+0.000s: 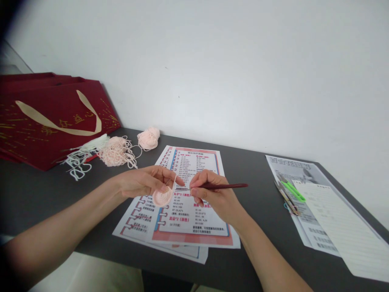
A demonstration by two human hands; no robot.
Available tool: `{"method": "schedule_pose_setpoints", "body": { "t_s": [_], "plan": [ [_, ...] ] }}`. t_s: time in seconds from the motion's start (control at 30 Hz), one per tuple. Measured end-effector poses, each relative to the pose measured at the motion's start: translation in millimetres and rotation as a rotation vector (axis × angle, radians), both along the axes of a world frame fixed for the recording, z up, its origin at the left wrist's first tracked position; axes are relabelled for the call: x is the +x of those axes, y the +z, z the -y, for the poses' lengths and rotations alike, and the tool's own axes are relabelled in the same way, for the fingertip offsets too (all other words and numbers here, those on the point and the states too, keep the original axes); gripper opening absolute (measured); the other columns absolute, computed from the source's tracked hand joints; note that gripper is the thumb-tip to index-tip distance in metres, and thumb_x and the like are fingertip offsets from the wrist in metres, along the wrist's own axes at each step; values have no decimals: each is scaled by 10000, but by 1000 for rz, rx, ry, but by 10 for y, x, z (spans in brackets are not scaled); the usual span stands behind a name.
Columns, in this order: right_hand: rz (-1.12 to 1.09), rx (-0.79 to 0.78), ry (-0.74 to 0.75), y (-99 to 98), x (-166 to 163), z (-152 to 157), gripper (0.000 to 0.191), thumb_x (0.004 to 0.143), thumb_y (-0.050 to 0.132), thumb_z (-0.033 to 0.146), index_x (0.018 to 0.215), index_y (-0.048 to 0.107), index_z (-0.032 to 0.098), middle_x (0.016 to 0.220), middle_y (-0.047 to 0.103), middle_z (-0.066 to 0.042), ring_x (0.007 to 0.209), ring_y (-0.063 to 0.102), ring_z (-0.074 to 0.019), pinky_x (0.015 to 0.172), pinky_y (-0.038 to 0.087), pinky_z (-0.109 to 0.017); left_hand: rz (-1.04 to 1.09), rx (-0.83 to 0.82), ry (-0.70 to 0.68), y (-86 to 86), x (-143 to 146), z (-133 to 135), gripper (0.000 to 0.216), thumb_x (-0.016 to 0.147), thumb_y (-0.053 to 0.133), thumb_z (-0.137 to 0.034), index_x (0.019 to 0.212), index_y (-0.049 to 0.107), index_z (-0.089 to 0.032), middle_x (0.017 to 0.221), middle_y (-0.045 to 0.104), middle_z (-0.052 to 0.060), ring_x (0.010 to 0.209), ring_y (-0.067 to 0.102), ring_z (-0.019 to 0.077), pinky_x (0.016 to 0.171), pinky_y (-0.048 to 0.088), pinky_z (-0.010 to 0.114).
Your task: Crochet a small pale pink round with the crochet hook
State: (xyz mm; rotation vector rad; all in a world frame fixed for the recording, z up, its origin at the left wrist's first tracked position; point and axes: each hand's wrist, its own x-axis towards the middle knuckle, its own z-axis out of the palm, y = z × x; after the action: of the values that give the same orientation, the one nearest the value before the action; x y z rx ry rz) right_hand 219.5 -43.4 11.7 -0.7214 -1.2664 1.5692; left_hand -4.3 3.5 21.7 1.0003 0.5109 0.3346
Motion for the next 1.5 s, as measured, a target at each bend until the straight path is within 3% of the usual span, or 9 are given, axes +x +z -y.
{"method": "schedule_pose_setpoints", "body": {
  "t_s": [0.1,0.3,0.43,0.87,1.03,1.17,1.37,1.5],
  "plan": [
    [-73,-100,35,3,-9,-12,110,733,688,166,694,588,189,690,608,12,457,481,-78,414,314,-215,-38,102,38,10,32,27,276,715,654,-115,987,686,-149,687,617,-8,601,540,76,575,396,206],
    [-158,-194,-69,-30,-95,-21,106,759,658,190,710,564,195,630,583,26,465,425,-76,410,307,-196,-121,462,351,5,180,127,214,747,632,-142,960,643,-149,677,555,-34,629,510,84,625,384,242],
    [-123,-89,-123,-42,-143,6,104,784,640,175,716,564,196,651,584,25,499,467,-88,432,348,-208,-126,503,430,-36,237,159,222,755,632,-190,970,600,-146,690,547,-33,644,517,100,636,391,264],
    [199,235,-303,-148,-154,83,102,845,577,184,763,529,220,663,556,39,481,487,-92,455,388,-236,-157,519,499,-106,258,159,312,742,647,-222,1036,582,-139,664,499,-55,616,483,90,614,367,252],
    [568,569,-454,-160,-208,186,101,847,548,142,796,519,224,753,575,18,579,524,-102,532,421,-238,-228,632,549,-149,279,189,316,763,617,-226,1064,591,-134,678,520,-35,636,497,109,625,394,267],
    [663,800,-514,-195,-284,227,127,837,524,97,836,500,222,781,587,7,642,564,-112,585,447,-236,-324,791,629,-178,309,239,276,798,566,-189,1068,612,-150,683,558,-17,672,524,129,677,403,283],
    [639,614,-580,-199,-309,214,112,847,536,143,781,495,223,730,584,24,523,531,-92,500,434,-222,-402,906,663,-160,326,276,266,807,551,-163,1062,626,-169,699,626,-1,730,569,155,706,408,289],
    [680,733,-579,-218,-313,227,121,842,526,115,815,490,228,743,588,16,571,559,-110,526,448,-231,-418,935,688,-168,333,289,278,798,563,-166,1070,622,-175,683,615,-14,678,554,138,690,419,279]
  ]
}}
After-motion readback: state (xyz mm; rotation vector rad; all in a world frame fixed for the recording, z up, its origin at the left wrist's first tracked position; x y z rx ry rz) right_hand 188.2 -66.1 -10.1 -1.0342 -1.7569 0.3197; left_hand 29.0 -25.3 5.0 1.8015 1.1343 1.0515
